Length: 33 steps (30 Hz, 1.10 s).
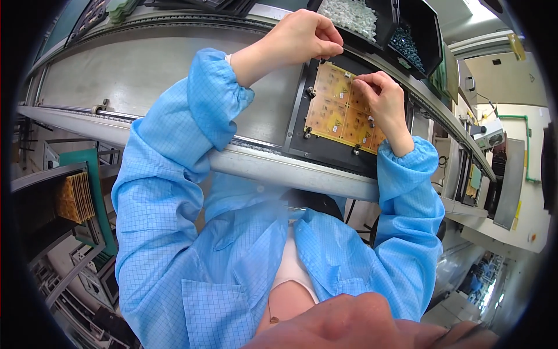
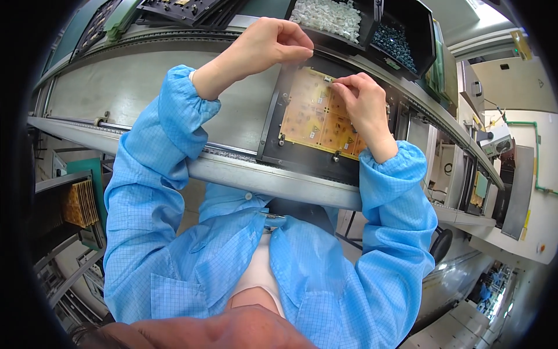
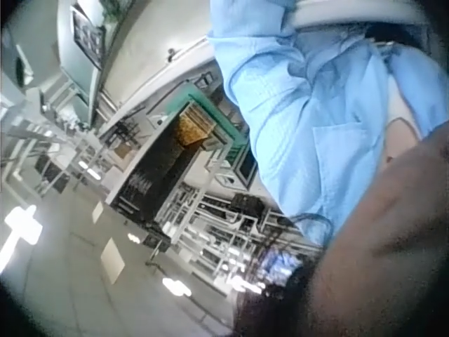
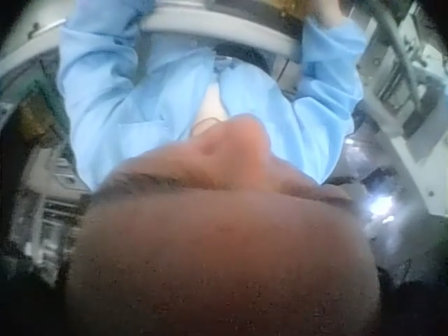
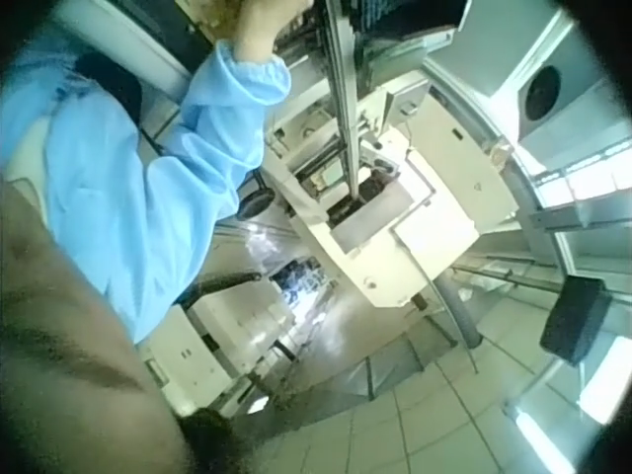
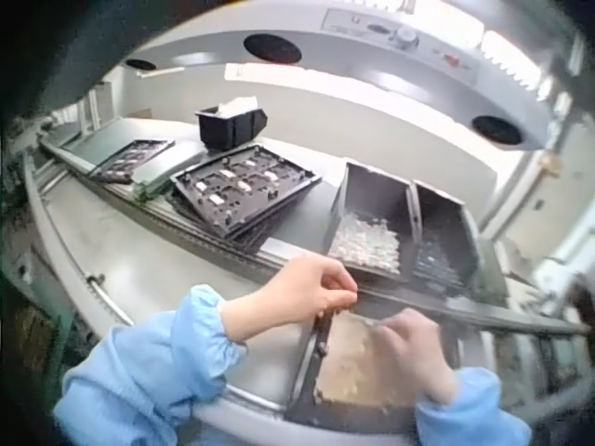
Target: The person assembles electronic components onto printed circuit boards by hand at an industrial workbench.
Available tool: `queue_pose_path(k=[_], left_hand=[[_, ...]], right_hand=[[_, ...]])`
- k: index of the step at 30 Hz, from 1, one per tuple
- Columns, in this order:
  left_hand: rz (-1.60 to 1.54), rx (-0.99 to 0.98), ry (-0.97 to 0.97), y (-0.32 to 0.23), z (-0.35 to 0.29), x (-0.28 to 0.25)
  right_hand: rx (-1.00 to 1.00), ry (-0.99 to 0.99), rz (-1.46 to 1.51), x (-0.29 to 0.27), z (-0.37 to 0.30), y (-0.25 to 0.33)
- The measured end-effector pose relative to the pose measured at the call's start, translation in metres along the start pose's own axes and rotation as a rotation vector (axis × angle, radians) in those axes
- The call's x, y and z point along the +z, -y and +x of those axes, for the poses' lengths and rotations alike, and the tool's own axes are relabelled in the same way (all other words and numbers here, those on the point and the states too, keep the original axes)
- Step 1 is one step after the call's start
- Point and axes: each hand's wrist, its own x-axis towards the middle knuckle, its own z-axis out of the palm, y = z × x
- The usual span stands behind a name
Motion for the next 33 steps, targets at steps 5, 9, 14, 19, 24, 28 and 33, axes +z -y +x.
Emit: queue_pose_path(k=[5, 9, 14, 19, 24, 28, 33], left_hand=[[0.08, 0.066, -0.037, 0.009, -0.001, -0.001], [0.14, 0.041, -0.045, 0.003, 0.0, -0.003], [0.126, 0.023, -0.077, 0.005, 0.0, 0.0], [0.08, 0.049, -0.095, 0.007, -0.002, 0.001], [0.014, 0.049, -0.075, 0.01, -0.004, 0.003], [-0.005, 0.05, -0.063, 0.009, -0.006, 0.002], [0.009, 0.062, -0.074, 0.008, -0.006, 0.002]], right_hand=[[-0.092, -0.063, -0.143, 0.005, 0.003, 0.002], [-0.096, -0.052, -0.249, 0.002, 0.005, 0.0], [-0.065, -0.04, -0.266, 0.0, 0.007, 0.004], [-0.016, -0.03, -0.392, 0.004, 0.01, 0.014], [-0.154, -0.071, -0.487, 0.005, 0.011, 0.005], [-0.024, -0.018, -0.437, 0.001, 0.01, 0.013], [-0.051, -0.057, -0.425, 0.005, 0.007, 0.012]])
